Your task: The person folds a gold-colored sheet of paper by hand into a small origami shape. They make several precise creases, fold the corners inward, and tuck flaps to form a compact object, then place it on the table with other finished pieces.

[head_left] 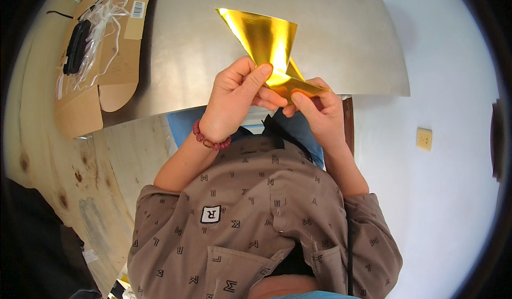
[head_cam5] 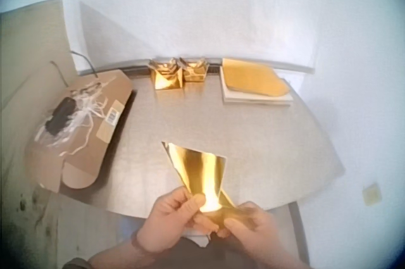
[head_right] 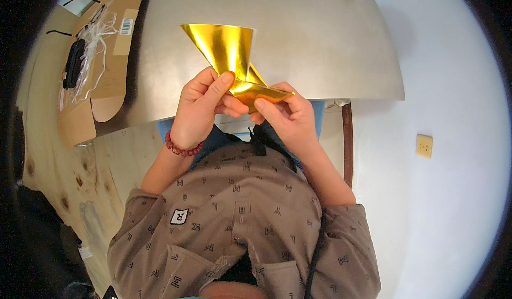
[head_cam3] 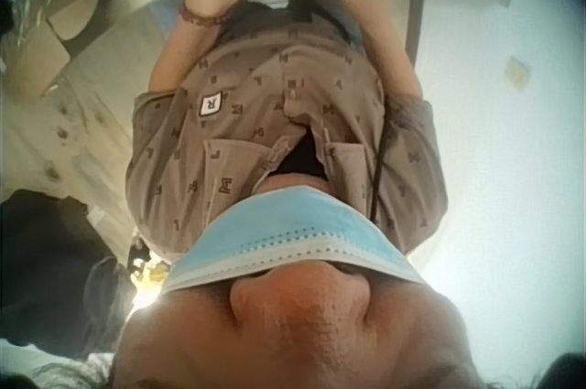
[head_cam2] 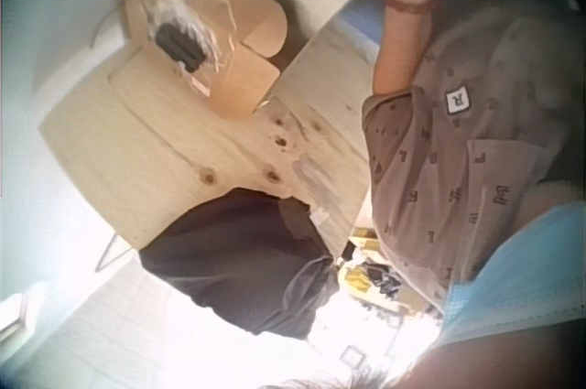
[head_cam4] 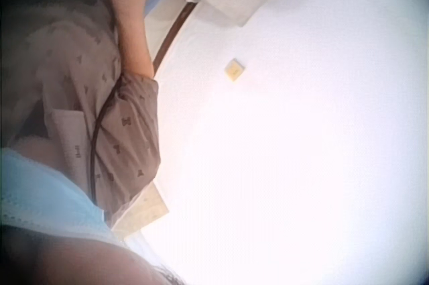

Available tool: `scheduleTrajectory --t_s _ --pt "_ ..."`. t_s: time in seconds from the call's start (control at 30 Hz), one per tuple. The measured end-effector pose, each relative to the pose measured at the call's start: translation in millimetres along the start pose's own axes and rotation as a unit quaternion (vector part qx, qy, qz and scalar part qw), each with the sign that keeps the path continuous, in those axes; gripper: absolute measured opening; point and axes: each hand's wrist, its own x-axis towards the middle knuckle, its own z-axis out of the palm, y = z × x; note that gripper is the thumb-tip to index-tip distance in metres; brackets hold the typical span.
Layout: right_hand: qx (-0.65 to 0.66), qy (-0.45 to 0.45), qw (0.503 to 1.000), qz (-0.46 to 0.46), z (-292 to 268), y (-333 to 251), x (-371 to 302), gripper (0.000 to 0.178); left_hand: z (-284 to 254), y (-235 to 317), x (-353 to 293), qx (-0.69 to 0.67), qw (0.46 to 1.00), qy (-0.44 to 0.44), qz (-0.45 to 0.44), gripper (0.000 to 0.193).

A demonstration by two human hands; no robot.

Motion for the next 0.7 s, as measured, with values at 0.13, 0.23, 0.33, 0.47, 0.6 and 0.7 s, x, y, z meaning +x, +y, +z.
scheduleTrajectory --t_s 0.13,0.23,0.33,0.47,0.6,0.7 --pt "0.027 -0.050 0.998 -0.018 -11 0 3 0.018 -8 12 -3 0.066 0.997 -0.028 0.010 0.027" --pt "-0.053 0.041 0.993 -0.100 -16 -7 11 0.018 -20 29 -2 0.205 0.976 -0.067 0.037 0.027" --pt "-0.139 0.131 0.964 -0.184 -8 -31 16 0.019 -26 46 -1 0.332 0.928 -0.141 0.092 0.023" --pt "-0.381 0.062 0.846 -0.367 3 -91 19 0.028 -28 67 5 0.551 0.775 -0.243 0.190 0.013" --pt "-0.575 -0.122 0.737 -0.333 18 -110 35 0.021 -24 78 8 0.597 0.702 -0.298 0.248 0.018" --pt "-0.591 -0.155 0.741 -0.278 15 -111 44 0.016 -23 83 9 0.597 0.712 -0.252 0.271 0.015"
